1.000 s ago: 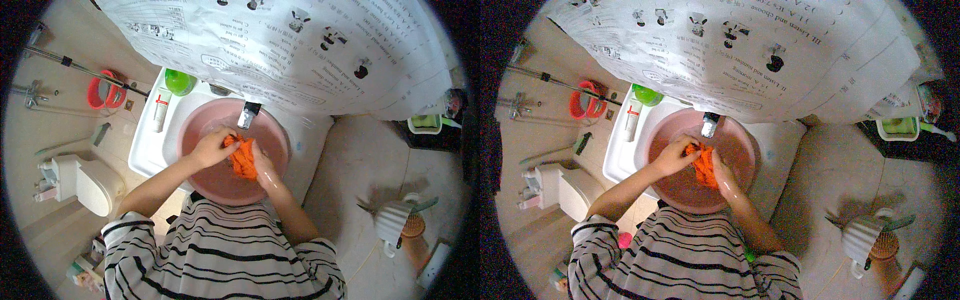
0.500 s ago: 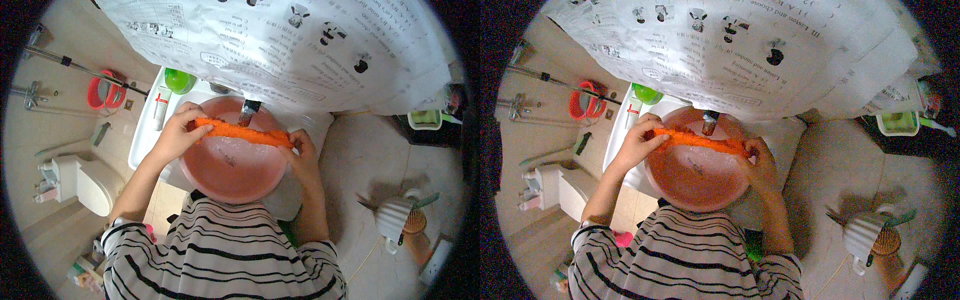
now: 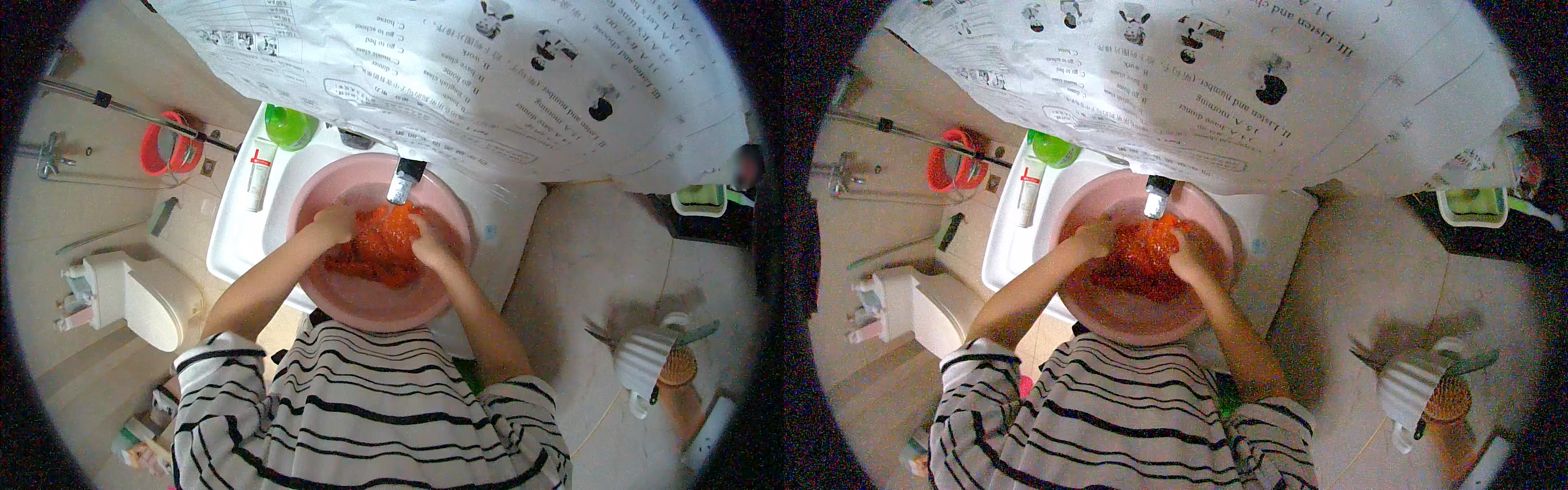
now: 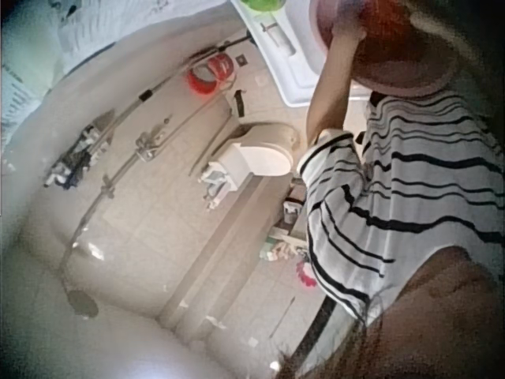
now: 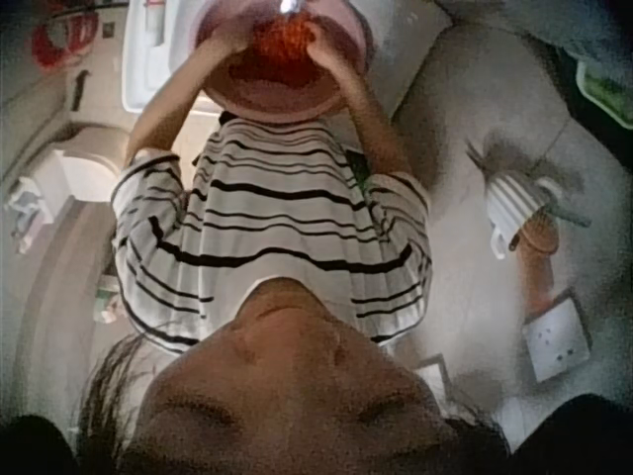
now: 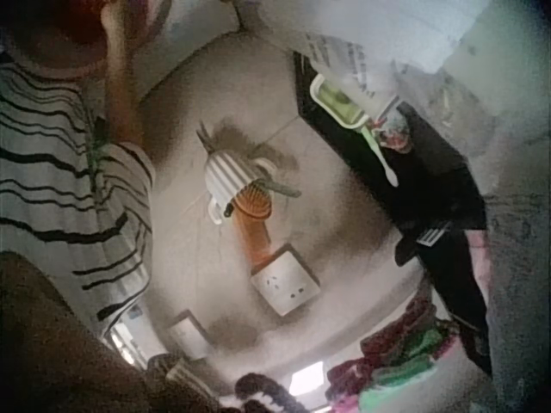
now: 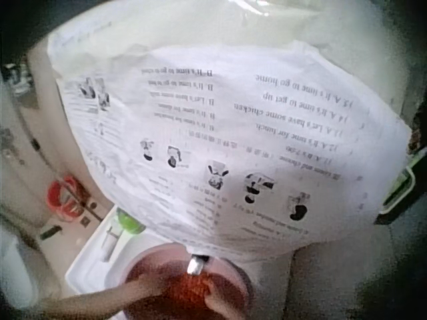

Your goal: The person washes an orange cloth in a pink basin filled with soapy water at a sink. They scrub the cloth by hand, rinse it, and then lift the basin to pour out the water.

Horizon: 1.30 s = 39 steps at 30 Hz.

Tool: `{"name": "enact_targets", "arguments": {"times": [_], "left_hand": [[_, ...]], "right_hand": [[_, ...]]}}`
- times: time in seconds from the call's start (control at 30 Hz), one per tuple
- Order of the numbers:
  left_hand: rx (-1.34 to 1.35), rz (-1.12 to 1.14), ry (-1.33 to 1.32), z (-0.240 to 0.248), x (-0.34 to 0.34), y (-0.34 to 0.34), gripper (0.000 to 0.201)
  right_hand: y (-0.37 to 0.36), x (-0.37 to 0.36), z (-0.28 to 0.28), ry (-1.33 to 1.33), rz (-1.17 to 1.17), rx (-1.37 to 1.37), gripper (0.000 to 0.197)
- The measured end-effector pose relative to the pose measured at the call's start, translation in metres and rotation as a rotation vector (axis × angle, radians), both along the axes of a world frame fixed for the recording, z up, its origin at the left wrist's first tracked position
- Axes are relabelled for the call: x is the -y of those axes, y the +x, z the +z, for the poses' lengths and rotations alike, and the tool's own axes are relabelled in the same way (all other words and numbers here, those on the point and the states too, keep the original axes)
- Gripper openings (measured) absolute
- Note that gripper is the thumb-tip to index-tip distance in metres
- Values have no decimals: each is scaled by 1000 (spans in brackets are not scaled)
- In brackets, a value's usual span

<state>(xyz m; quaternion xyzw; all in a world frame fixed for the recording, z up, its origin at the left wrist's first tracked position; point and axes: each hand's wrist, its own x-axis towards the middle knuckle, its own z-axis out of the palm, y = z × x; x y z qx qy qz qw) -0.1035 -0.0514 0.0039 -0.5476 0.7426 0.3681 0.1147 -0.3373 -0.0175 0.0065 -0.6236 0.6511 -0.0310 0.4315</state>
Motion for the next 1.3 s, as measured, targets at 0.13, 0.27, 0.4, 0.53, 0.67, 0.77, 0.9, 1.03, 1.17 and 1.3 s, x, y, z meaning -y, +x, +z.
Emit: {"name": "enact_targets", "arguments": {"times": [0.13, 0.27, 0.4, 0.53, 0.67, 0.77, 0.9, 1.03, 1.17, 1.3], "left_hand": [[133, -113, -51, -26, -13, -24, 50], [136, 20, -121, -20, 6, -41, 33], [69, 542, -309, -36, -12, -75, 24], [-349, 781, -120, -55, -37, -91, 22], [-738, 586, -113, -16, -52, -103, 25], [-617, 151, -239, 80, -51, -93, 28], [-587, -9, -674, 81, -45, -71, 33], [-361, 255, -700, 62, -30, -42, 28], [-563, 120, -712, 101, -60, -66, 25], [-568, 252, -419, 93, -52, -64, 27]], "right_hand": [[33, 16, -14, 352, -521, 353, 46], [1, 16, -104, 490, -636, 761, 43], [-5, 3, -164, 359, -983, 841, 40], [28, 2, -142, 369, -1034, 950, 35], [5, -2, -105, 637, -853, 1414, 35], [5, -5, -66, 695, -839, 1518, 36], [42, -24, -14, 694, -995, 1517, 37], [84, -25, 63, 547, -1074, 1310, 36], [53, -40, 16, 637, -849, 1738, 33], [42, -40, 1, 626, -805, 1641, 33]]}}
